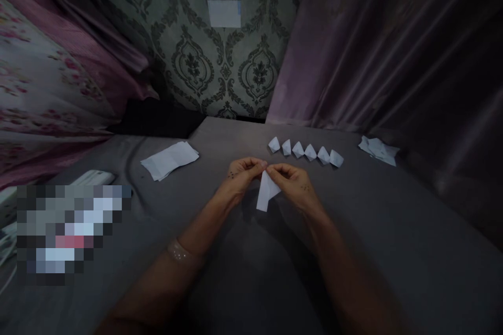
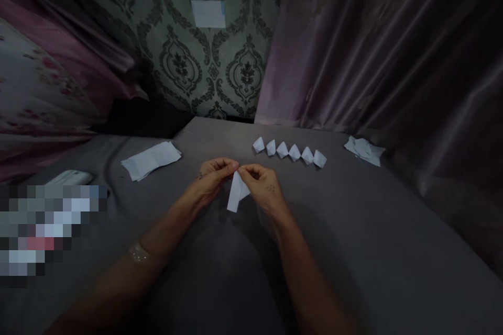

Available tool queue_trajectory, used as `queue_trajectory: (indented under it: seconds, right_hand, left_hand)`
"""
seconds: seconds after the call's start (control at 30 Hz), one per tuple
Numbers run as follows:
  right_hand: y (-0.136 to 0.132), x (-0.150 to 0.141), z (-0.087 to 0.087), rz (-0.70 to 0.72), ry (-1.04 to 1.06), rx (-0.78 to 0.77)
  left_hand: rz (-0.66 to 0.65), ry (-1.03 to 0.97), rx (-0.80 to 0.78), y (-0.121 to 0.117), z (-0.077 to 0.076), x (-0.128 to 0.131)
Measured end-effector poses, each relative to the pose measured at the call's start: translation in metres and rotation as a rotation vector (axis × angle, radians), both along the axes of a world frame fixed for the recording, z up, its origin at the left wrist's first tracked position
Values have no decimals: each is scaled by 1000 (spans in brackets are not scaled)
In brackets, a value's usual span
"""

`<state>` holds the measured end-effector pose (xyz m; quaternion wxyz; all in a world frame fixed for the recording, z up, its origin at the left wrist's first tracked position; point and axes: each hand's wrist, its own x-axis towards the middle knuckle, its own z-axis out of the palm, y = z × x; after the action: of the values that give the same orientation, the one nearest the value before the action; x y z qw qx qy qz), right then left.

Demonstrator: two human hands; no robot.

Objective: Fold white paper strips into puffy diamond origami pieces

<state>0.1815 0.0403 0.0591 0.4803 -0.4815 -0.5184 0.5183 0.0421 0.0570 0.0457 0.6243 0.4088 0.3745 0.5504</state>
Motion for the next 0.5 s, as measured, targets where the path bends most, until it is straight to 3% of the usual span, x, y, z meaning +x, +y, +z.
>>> queue_trajectory:
  seconds: [0.23, 0.5]
  right_hand:
    - [3, 5, -1, -9, 48, -117]
    - [6, 3, -8, -61, 77, -172]
  left_hand:
    - [-11, 174, 110, 0, 2, -4]
    - [-7, 152, 104, 3, -5, -5]
